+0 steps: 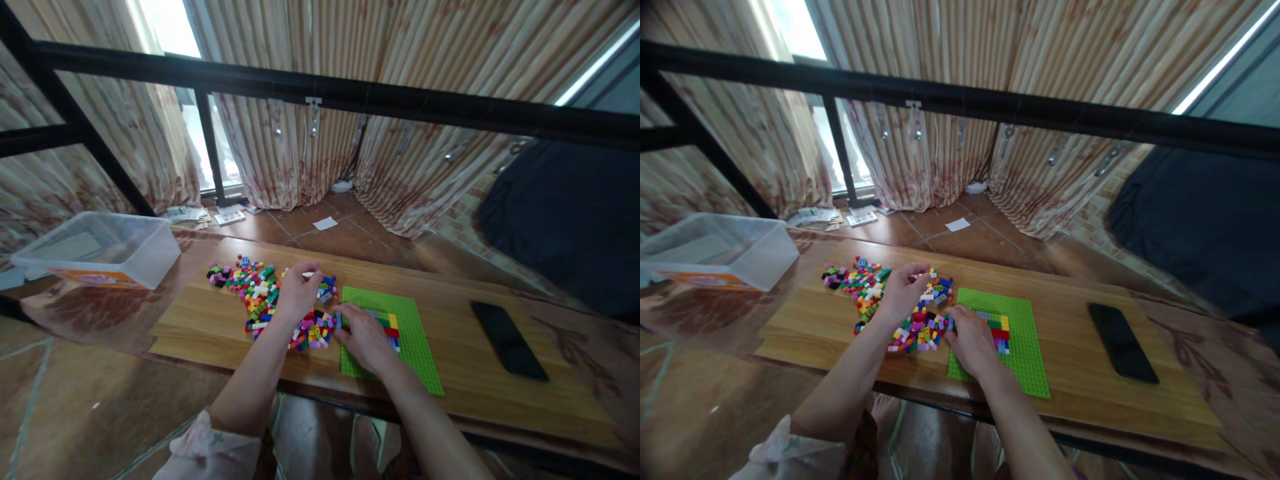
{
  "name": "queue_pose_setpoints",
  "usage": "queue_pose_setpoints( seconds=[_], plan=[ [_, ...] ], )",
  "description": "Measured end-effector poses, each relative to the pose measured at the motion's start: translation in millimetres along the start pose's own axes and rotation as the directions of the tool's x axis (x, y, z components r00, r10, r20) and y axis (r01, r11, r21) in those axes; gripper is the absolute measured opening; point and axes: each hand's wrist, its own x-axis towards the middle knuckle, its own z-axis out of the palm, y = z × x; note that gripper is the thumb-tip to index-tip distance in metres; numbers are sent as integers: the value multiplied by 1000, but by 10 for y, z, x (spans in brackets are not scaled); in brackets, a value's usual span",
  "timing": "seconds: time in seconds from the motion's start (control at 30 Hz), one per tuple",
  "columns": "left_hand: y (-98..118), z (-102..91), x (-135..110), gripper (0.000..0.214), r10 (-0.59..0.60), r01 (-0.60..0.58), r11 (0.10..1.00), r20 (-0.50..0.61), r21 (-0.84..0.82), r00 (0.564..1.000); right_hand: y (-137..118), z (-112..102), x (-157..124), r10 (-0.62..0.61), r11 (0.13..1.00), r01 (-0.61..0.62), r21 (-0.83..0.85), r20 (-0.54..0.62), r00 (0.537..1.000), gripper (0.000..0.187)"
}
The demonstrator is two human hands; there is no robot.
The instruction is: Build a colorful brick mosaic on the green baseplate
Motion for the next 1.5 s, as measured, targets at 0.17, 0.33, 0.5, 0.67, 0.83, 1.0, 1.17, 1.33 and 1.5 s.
queue_pose_setpoints(
  seconds=[0.17,0.33,0.5,0.67,0.83,1.0,1.17,1.33,1.5],
  plan=[
    [-3,35,-14,24,52,-55,998,78,30,996,-13,-55,6,-13,999,17,46,-78,997,38],
    [3,87,-69,21,95,-108,992,161,73,982,169,-283,-48,149,934,-36,356,-297,943,37],
    [42,189,-142,20,104,-144,980,266,138,959,519,-489,-169,407,729,-95,678,-318,856,44],
    [81,354,-259,23,106,-192,963,389,190,915,669,-561,-297,473,628,-138,766,-235,849,45],
    [87,492,-375,23,104,-263,928,495,264,863,703,-540,-314,424,641,-101,761,-241,873,30],
    [79,531,-412,23,76,-270,918,540,290,838,725,-503,-320,348,701,-94,707,-224,910,20],
    [73,546,-417,23,59,-241,942,587,235,807,654,-463,-354,257,745,-92,661,-157,954,24],
    [25,601,-458,22,-32,-30,996,640,86,767,501,-461,-337,207,774,-46,632,-183,961,25],
    [34,599,-488,19,-71,167,983,676,-78,733,438,-437,-325,203,805,-43,592,-207,957,26]
  ],
)
